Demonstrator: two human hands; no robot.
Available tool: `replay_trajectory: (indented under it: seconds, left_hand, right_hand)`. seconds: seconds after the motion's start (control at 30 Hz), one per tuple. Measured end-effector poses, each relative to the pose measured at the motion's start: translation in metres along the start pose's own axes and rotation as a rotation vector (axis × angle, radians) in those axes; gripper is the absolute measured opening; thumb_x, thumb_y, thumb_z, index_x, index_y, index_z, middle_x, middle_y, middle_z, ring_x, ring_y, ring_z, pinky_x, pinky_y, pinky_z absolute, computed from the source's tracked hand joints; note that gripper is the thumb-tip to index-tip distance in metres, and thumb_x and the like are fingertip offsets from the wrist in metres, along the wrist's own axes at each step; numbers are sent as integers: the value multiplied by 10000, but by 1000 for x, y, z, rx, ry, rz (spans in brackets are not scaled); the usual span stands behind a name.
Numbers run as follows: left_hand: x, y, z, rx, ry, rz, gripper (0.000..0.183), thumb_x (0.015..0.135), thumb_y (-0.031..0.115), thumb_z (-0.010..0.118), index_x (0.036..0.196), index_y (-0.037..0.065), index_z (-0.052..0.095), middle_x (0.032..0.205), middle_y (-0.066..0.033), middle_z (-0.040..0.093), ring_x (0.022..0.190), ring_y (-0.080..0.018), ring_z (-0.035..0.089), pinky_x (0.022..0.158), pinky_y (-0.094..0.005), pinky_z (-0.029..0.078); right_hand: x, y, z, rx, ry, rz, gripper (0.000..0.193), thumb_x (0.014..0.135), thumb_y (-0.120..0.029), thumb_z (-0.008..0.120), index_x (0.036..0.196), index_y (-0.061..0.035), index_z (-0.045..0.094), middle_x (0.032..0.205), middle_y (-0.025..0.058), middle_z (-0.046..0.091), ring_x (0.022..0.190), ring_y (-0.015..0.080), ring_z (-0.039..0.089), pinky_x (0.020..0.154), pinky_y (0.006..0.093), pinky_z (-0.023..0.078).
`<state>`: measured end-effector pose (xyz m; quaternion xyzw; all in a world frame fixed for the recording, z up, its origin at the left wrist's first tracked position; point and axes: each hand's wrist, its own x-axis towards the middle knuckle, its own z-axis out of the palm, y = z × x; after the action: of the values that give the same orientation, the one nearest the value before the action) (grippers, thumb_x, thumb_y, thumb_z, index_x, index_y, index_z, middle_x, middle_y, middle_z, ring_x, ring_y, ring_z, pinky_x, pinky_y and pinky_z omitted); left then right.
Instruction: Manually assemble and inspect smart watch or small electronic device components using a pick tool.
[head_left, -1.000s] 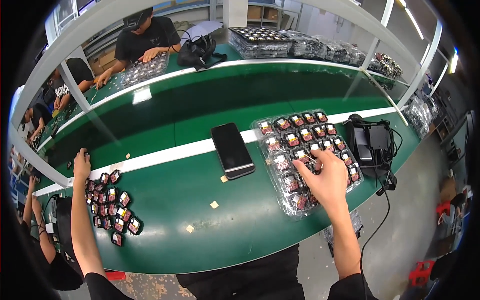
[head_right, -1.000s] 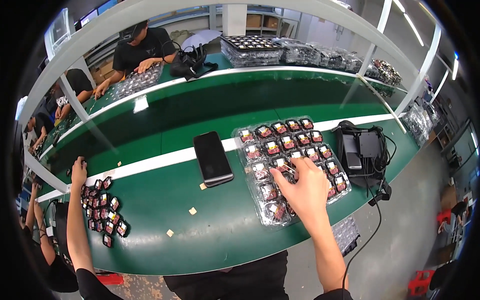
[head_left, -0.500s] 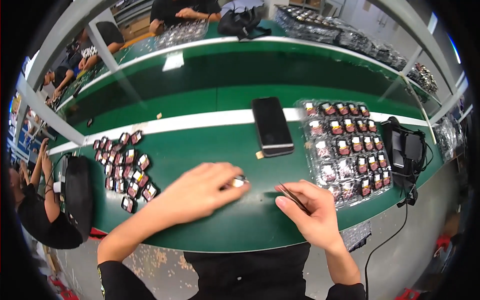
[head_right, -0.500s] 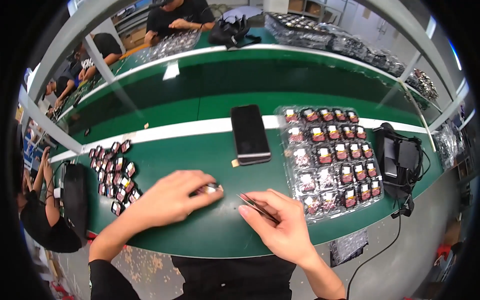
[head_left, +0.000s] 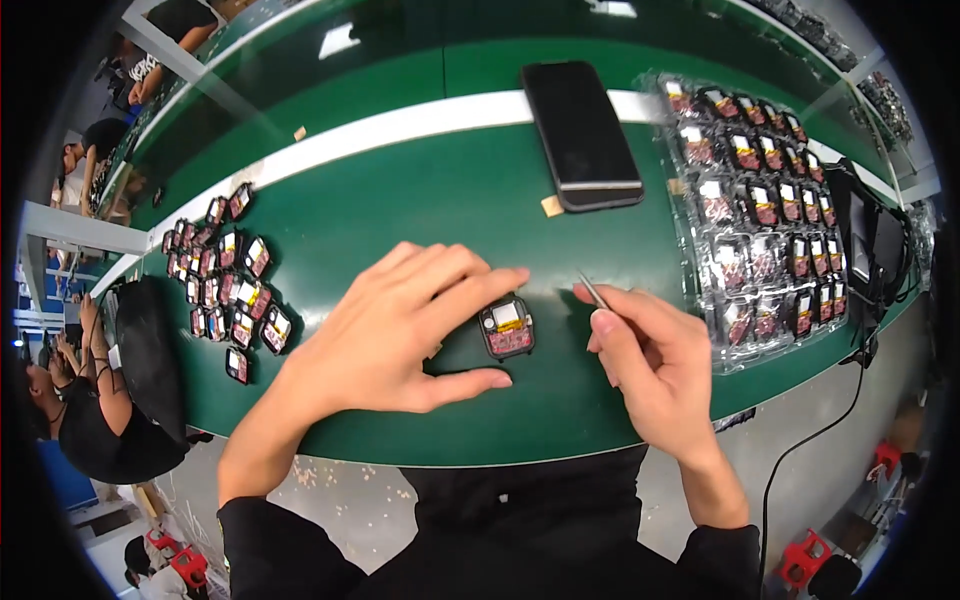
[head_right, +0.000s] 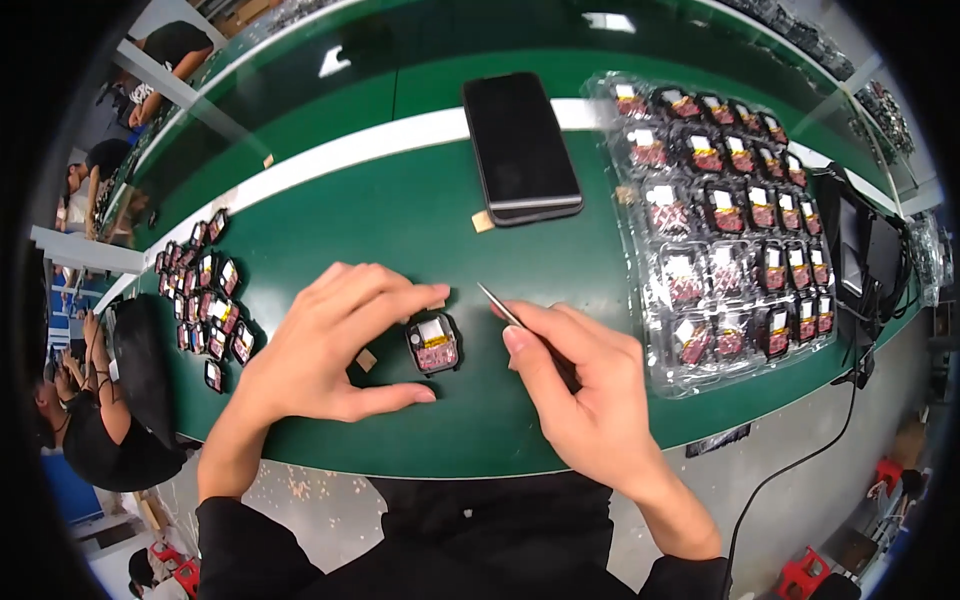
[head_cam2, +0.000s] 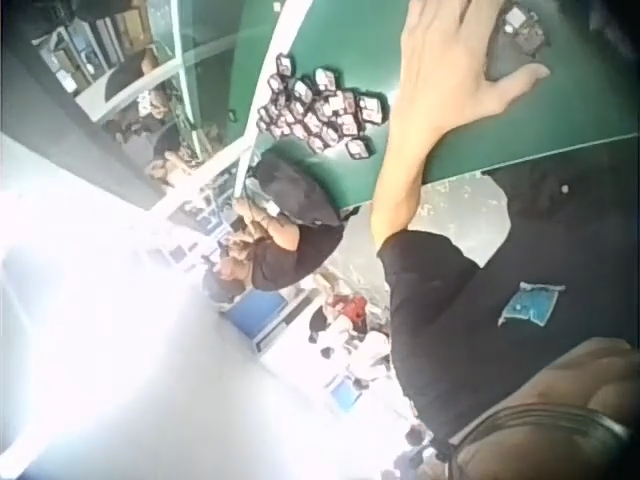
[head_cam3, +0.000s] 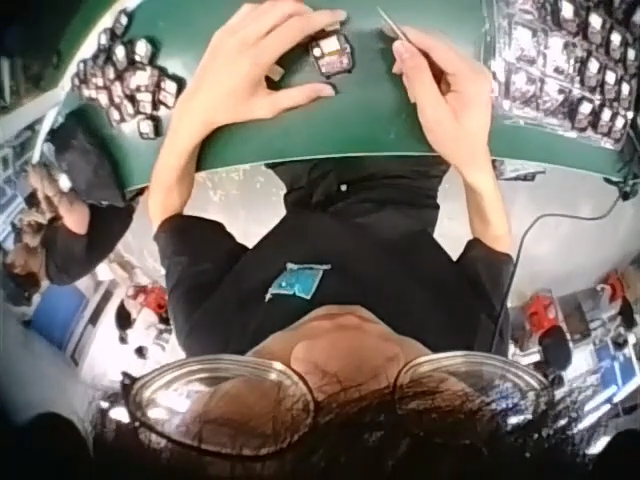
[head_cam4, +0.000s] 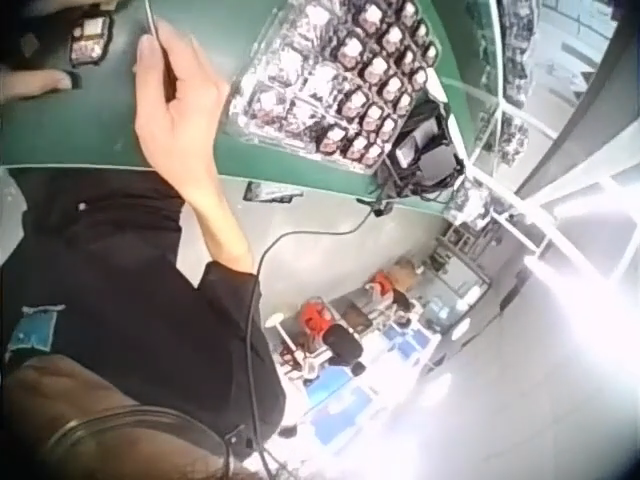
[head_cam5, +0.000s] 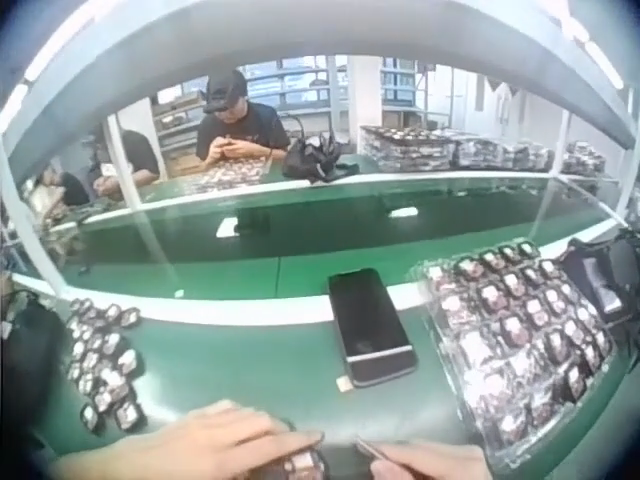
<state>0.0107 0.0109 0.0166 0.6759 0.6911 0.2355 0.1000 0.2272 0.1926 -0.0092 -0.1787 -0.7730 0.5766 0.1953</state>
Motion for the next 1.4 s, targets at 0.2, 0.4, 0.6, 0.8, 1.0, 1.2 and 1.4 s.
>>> replay_trajectory:
  seconds: [0.2,0.4,0.6,0.8,1.0,1.2,1.4]
  left_hand:
    - [-4,-11,5,-42,-14,1,681,773,350,963,1359,62,771,1089,-43,691,956,-241,678,885,-374,479]
    - [-3,-11,10,-75,-24,-11,594,768,346,958,1262,61,792,1161,-37,699,1004,-240,681,864,-359,476]
    - [-2,0,15,-205,27,-20,593,752,319,982,1242,42,797,1135,-93,780,954,-254,719,798,-346,487]
    - [-2,-3,17,-199,16,-15,642,695,361,1003,1211,31,811,1029,-90,795,874,-245,714,795,-348,470]
    - [-1,-5,16,-213,16,-19,654,673,359,1009,1194,12,822,978,-88,788,833,-236,697,776,-348,459]
    - [-1,-4,17,-190,25,-24,669,660,370,1012,1188,-1,832,936,-66,771,759,-188,638,653,-306,433]
    - [-2,-2,18,-187,42,-50,684,652,382,1022,1197,12,836,884,-41,727,717,-163,579,612,-297,419]
  right_hand:
    - [-2,-5,4,36,33,45,224,1033,13,749,1245,56,808,797,85,737,574,76,634,506,235,446]
    - [-5,-3,-1,-59,-10,-56,186,950,61,813,1133,49,843,673,44,682,541,55,580,499,222,397]
    - [-2,4,-1,-32,10,-182,95,867,88,837,948,46,808,630,20,635,500,40,525,470,239,352]
    - [0,3,3,-163,-21,-169,93,846,94,826,882,25,775,610,16,609,462,57,492,450,255,330]
    - [0,0,5,-200,-46,-141,88,847,95,832,919,56,802,679,56,701,511,41,539,479,220,337]
    - [-1,0,7,-212,-27,-146,90,854,90,837,929,52,804,685,47,698,512,38,539,479,219,336]
    - [-2,1,7,-209,-4,-150,109,846,85,848,942,47,813,676,36,683,507,37,531,476,224,335]
